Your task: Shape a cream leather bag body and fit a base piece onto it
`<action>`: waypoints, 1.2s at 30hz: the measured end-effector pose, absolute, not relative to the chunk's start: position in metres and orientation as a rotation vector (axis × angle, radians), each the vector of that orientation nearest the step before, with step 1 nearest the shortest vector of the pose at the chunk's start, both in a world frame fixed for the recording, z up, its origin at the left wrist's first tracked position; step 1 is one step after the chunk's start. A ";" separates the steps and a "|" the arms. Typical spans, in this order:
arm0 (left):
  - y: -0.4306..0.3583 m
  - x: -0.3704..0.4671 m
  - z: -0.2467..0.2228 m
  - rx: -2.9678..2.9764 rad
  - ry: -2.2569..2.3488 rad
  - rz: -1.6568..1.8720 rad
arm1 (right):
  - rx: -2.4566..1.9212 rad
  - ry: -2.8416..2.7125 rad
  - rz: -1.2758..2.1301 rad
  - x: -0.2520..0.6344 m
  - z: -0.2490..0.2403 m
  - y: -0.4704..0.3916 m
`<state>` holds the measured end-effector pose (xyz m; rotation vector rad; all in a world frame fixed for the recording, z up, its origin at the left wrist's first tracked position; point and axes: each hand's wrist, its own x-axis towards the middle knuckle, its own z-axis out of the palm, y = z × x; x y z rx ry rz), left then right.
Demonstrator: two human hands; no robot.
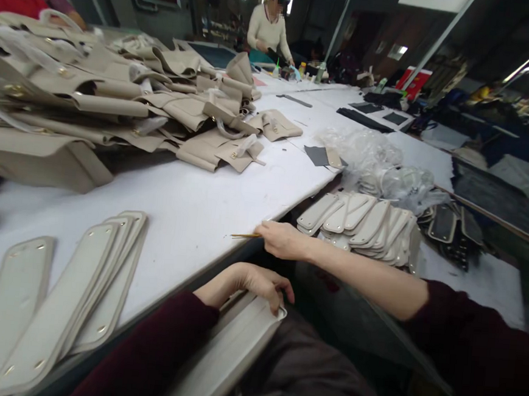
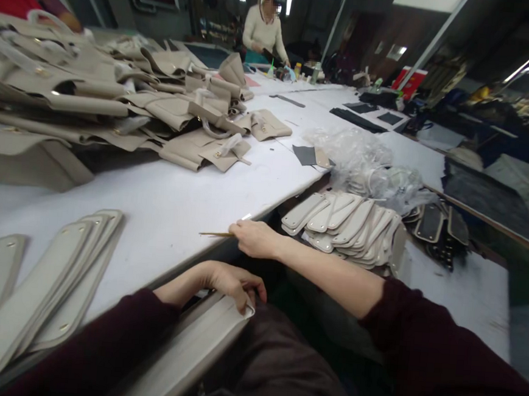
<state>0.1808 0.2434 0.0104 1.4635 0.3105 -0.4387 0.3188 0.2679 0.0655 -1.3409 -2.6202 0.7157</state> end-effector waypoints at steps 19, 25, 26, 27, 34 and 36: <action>0.241 0.183 0.017 1.582 0.347 -0.425 | -1.702 -1.731 1.999 0.381 0.040 0.105; 0.242 0.182 0.018 1.606 0.328 -0.429 | -1.701 -1.648 1.966 0.375 0.037 0.104; 0.242 0.182 0.018 1.602 0.327 -0.430 | -1.706 -1.639 1.956 0.374 0.036 0.103; 0.243 0.182 0.019 1.603 0.323 -0.432 | -1.707 -1.639 1.943 0.373 0.036 0.103; 0.242 0.181 0.022 1.581 0.330 -0.437 | -1.699 -1.466 2.000 0.367 0.035 0.098; 0.243 0.182 0.024 1.577 0.352 -0.435 | -1.711 -1.337 2.089 0.361 0.036 0.095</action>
